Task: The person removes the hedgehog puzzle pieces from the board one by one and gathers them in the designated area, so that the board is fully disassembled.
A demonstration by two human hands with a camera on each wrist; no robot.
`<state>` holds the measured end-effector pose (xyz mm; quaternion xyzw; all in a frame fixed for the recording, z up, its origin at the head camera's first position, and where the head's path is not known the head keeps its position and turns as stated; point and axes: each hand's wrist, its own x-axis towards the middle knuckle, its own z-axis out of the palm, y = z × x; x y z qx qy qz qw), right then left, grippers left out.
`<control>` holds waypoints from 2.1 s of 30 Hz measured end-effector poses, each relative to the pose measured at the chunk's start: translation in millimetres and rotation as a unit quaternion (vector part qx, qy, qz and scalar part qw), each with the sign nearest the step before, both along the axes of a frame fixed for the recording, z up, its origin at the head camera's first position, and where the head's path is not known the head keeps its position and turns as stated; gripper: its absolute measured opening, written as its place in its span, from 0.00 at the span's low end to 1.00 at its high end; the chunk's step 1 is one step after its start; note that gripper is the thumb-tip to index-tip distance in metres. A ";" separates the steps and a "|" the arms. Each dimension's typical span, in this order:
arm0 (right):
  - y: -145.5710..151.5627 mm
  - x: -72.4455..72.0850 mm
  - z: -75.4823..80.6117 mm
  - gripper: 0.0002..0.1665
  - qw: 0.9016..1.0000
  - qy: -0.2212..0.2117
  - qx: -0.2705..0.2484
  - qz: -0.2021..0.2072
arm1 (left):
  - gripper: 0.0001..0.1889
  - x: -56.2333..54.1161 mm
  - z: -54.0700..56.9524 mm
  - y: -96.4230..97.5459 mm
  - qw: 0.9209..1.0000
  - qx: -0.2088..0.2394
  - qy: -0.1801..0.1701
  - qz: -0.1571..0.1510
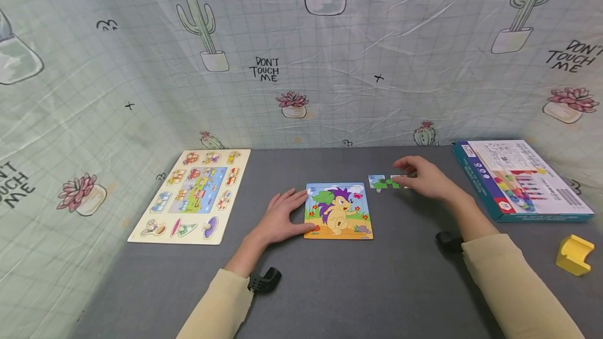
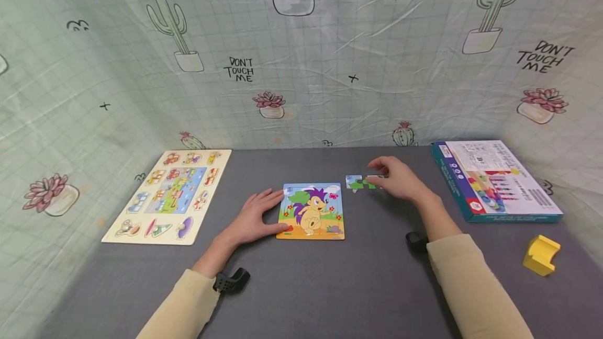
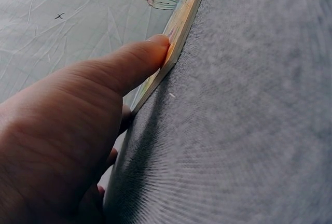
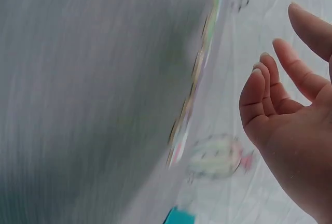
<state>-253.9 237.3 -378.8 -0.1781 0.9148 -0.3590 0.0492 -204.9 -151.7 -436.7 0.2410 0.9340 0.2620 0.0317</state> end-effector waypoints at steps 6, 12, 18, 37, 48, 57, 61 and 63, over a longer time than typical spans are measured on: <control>-38.1 3.4 -0.5 0.27 0.999 -0.002 -0.031 0.008 | 0.46 0.0 -0.4 -0.2 1.000 0.000 0.004 -0.002; -72.4 8.1 -2.6 0.27 0.996 -0.022 -0.072 0.037 | 0.46 0.3 -0.4 -1.1 1.000 0.004 0.002 -0.002; -105.5 13.2 -6.4 0.26 0.993 -0.031 -0.087 0.076 | 0.45 0.4 0.4 -1.6 1.000 0.008 0.003 0.002; -150.3 18.9 -23.1 0.22 0.994 -0.054 -0.037 0.089 | 0.42 2.0 0.8 0.3 0.999 -0.007 0.031 0.001; -155.1 25.4 -21.9 0.23 0.994 -0.042 0.039 0.091 | 0.42 1.2 1.4 0.4 1.000 0.001 0.027 -0.005; -159.0 28.8 -22.3 0.24 0.993 -0.050 0.067 0.084 | 0.41 -0.2 -0.3 -0.6 1.000 -0.002 0.029 -0.008; -160.5 30.0 -19.9 0.24 0.994 -0.051 0.061 0.081 | 0.41 -1.1 -0.2 -1.2 1.000 0.003 0.026 -0.008; -160.9 30.3 -18.9 0.24 0.994 -0.054 0.050 0.079 | 0.41 -1.2 -0.4 -1.4 1.000 0.005 0.027 -0.007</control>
